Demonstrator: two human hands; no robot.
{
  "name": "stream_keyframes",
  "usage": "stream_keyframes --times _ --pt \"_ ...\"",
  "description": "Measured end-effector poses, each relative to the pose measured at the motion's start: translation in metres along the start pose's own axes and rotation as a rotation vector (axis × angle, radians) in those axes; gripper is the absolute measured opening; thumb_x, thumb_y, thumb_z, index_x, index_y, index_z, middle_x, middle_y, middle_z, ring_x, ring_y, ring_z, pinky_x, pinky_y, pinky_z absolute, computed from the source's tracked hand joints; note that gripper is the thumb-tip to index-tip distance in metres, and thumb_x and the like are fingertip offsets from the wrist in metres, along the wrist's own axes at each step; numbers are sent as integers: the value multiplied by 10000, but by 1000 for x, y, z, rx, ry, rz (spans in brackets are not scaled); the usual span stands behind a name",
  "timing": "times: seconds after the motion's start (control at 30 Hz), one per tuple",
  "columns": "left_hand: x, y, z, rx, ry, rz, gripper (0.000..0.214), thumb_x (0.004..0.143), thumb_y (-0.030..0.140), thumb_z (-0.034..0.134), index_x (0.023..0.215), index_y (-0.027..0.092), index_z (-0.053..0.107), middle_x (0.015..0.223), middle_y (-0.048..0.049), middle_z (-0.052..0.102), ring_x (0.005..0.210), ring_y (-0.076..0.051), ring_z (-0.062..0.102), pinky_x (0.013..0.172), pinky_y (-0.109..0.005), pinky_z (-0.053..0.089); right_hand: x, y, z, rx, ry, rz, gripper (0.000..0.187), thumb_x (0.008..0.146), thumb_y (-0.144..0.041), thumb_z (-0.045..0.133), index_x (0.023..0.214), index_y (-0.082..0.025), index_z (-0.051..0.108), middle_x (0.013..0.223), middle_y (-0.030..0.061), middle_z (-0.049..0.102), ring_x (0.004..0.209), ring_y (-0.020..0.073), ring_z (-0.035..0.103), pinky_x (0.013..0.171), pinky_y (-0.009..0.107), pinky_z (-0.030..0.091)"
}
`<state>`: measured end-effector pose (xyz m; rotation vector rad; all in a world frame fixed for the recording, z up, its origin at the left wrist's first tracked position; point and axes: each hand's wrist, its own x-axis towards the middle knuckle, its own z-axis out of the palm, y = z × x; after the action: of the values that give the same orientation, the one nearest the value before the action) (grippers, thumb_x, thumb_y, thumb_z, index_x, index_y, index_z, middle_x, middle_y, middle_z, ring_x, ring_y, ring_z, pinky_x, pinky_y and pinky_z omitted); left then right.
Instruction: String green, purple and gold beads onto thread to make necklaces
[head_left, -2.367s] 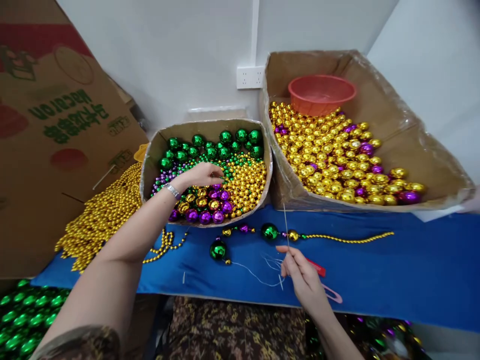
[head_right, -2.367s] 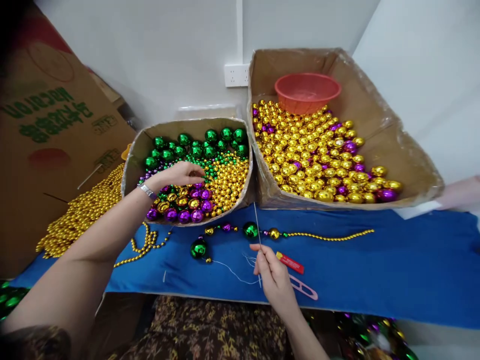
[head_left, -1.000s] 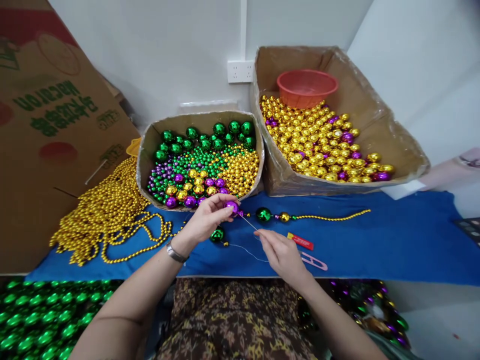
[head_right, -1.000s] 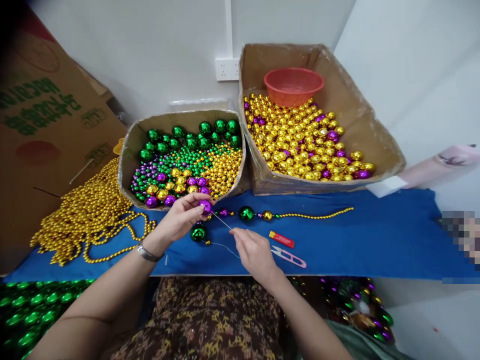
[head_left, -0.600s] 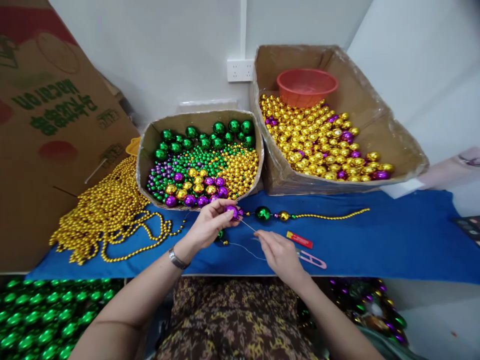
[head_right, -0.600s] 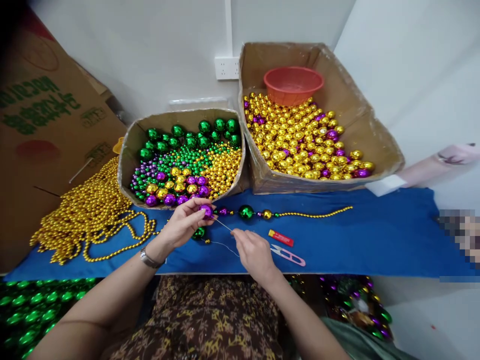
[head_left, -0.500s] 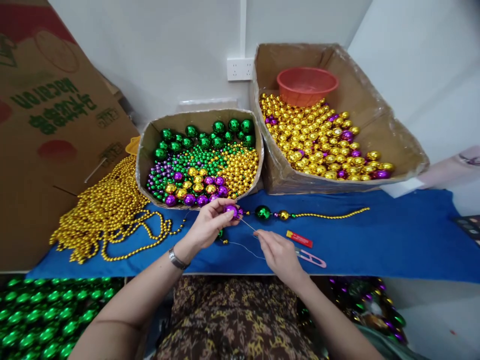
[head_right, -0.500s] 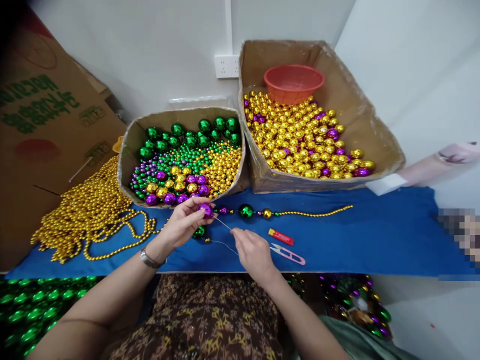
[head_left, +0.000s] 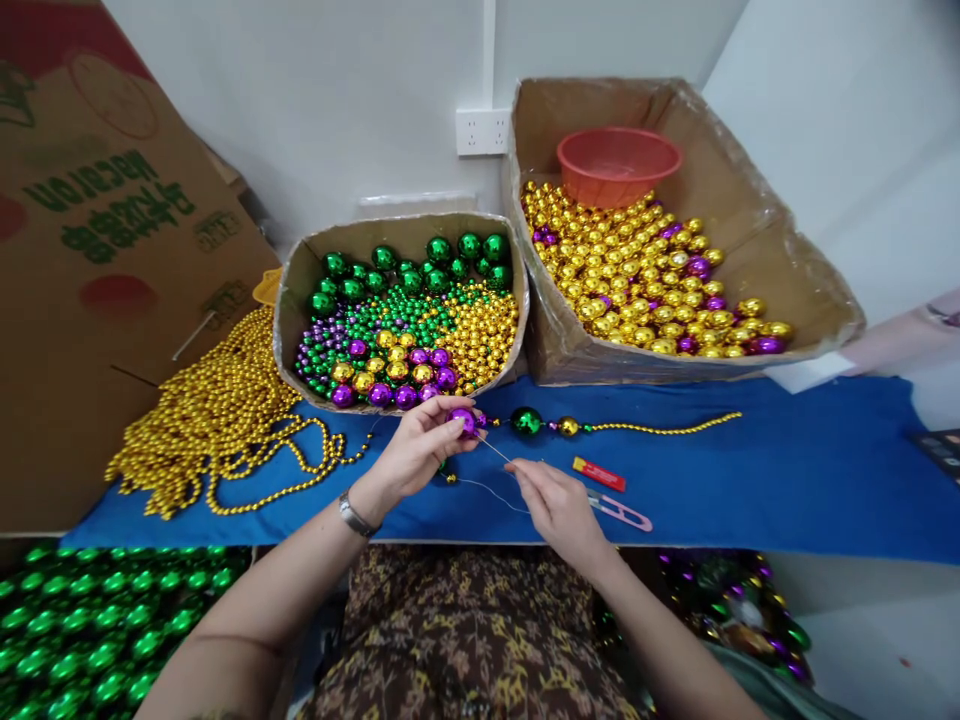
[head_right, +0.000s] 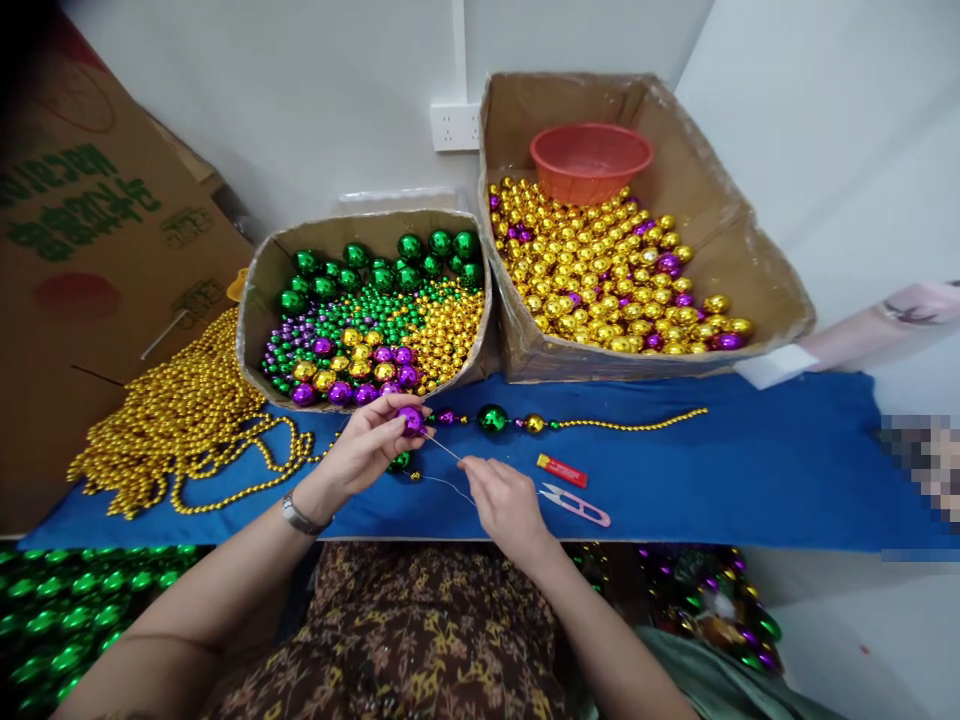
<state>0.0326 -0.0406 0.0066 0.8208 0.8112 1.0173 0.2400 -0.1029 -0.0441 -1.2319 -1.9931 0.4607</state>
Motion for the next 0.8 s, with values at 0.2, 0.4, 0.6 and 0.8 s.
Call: stream_keyframes --times 0.2,0.4,0.6,0.8 --pt "-2 -2 2 107 53 79 367 699 270 809 1023 153 681 947 -60 692 778 -146 676 702 -262 595 -5 9 6 -178 19 -36 287 981 -225 396 1095 -182 655 868 77 724 771 189 680 707 303 550" --pt "-4 1 2 35 -5 8 363 724 290 789 1049 163 691 975 -74 693 795 -160 686 710 -269 594 -4 5 2 20 -18 -23 271 978 -222 404 1088 -202 651 946 59 732 828 168 696 739 272 562" --pt "-6 0 1 28 -44 31 390 724 245 785 1092 172 681 1041 -88 684 855 -180 684 736 -288 595 -3 7 5 -135 48 -19 286 974 -222 403 1090 -182 662 866 85 724 781 199 690 724 323 564" --pt "-5 -4 0 104 -8 147 402 705 206 796 1076 170 643 1099 -89 665 898 -181 670 734 -287 598 -1 3 3 -18 25 6 281 970 -223 405 1091 -202 658 946 73 735 847 186 701 768 306 575"
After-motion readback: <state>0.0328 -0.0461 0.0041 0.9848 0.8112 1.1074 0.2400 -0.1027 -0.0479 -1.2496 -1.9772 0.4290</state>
